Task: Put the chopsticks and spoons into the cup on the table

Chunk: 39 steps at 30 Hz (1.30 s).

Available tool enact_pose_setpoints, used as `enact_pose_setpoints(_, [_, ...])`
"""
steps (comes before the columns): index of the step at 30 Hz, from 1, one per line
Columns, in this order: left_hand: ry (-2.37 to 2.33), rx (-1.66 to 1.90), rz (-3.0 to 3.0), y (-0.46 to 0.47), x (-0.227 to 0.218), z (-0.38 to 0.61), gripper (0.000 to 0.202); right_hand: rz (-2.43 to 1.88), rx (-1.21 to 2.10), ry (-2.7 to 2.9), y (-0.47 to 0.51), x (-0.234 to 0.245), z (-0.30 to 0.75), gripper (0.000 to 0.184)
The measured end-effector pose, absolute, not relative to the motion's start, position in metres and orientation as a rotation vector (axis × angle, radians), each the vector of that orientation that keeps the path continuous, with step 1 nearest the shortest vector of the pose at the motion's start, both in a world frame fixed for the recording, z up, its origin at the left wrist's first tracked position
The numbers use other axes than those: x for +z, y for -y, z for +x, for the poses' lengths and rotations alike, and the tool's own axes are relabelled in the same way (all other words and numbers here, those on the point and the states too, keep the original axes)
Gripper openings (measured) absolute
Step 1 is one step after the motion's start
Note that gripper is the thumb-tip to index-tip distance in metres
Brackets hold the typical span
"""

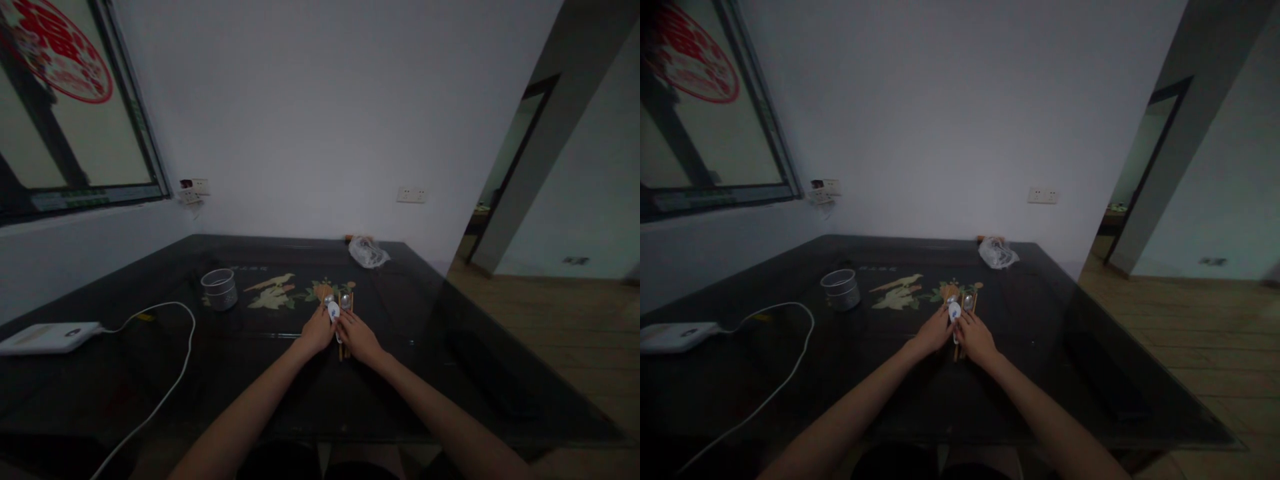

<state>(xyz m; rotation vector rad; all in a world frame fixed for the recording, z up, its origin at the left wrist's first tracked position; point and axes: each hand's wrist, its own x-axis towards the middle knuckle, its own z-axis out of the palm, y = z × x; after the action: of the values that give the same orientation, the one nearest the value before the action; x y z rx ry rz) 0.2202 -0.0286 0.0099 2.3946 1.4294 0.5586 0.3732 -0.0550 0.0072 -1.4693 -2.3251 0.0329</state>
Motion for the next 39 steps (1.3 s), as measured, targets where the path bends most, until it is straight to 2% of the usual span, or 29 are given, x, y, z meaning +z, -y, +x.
enact_pose_setpoints(9, [-1.455, 0.6, 2.377, 0.038, 0.005, 0.226, 0.058, -1.498, 0.086, 2.289, 0.065, 0.009, 0.393, 0.036])
enact_pose_setpoints(24, [-1.625, 0.472, 2.465, 0.045, 0.018, 0.222, 0.051, -1.461, 0.104, 2.289, 0.064, 0.008, 0.395, 0.036])
enact_pose_setpoints(39, [-1.722, 0.488, 2.538, 0.044, 0.024, 0.218, 0.038, -1.436, 0.126, 2.266, 0.063, 0.008, 0.395, 0.036])
